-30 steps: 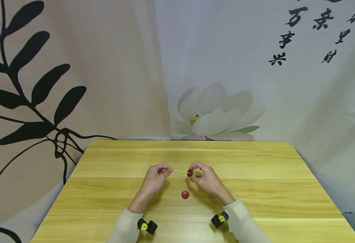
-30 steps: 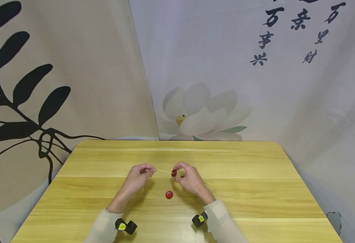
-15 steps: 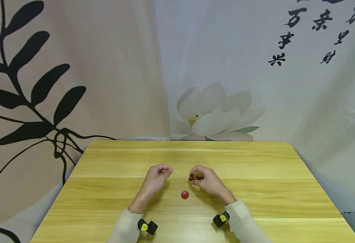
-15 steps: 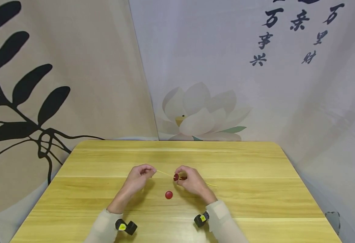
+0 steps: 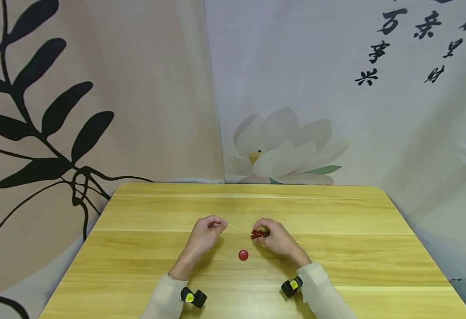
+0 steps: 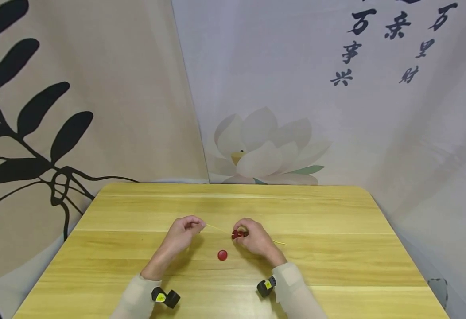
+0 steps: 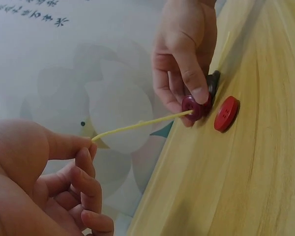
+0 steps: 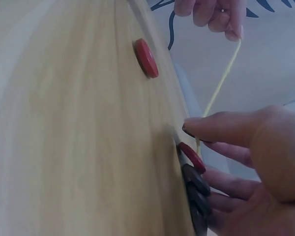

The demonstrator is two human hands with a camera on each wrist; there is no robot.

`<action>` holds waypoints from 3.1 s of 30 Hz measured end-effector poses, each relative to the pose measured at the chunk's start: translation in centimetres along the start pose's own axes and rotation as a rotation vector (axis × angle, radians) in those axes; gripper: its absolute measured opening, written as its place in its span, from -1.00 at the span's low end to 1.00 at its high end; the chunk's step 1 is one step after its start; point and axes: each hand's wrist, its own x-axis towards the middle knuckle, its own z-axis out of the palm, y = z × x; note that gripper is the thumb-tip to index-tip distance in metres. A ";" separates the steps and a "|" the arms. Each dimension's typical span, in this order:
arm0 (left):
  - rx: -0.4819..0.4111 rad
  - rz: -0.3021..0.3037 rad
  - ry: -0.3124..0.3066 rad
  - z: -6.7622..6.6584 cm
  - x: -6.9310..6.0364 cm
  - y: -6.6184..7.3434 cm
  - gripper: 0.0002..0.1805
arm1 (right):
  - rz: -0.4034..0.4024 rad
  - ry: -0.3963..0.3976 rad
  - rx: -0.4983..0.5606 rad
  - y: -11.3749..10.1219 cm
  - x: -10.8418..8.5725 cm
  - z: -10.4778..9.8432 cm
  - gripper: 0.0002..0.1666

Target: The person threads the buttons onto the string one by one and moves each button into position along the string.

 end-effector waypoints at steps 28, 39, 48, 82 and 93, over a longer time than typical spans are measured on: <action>0.006 -0.038 -0.001 -0.2 0.1 -0.5 -0.81 | 0.068 -0.024 0.015 0.2 0.1 -0.5 -0.76; 0.022 -0.047 0.001 -0.5 0.1 -0.7 -0.81 | 0.089 -0.016 0.028 -0.1 0.3 -0.6 -0.76; 0.039 -0.051 0.007 -0.7 0.2 -0.8 -0.82 | 0.098 -0.009 0.025 0.2 0.3 -0.5 -0.77; 0.049 -0.070 -0.009 -0.9 0.3 -1.6 -0.82 | 0.086 -0.017 0.045 0.2 0.2 -0.6 -0.70; 0.037 -0.065 -0.023 -0.9 0.0 -1.4 -0.82 | 0.069 -0.033 0.011 0.1 0.0 -0.6 -0.64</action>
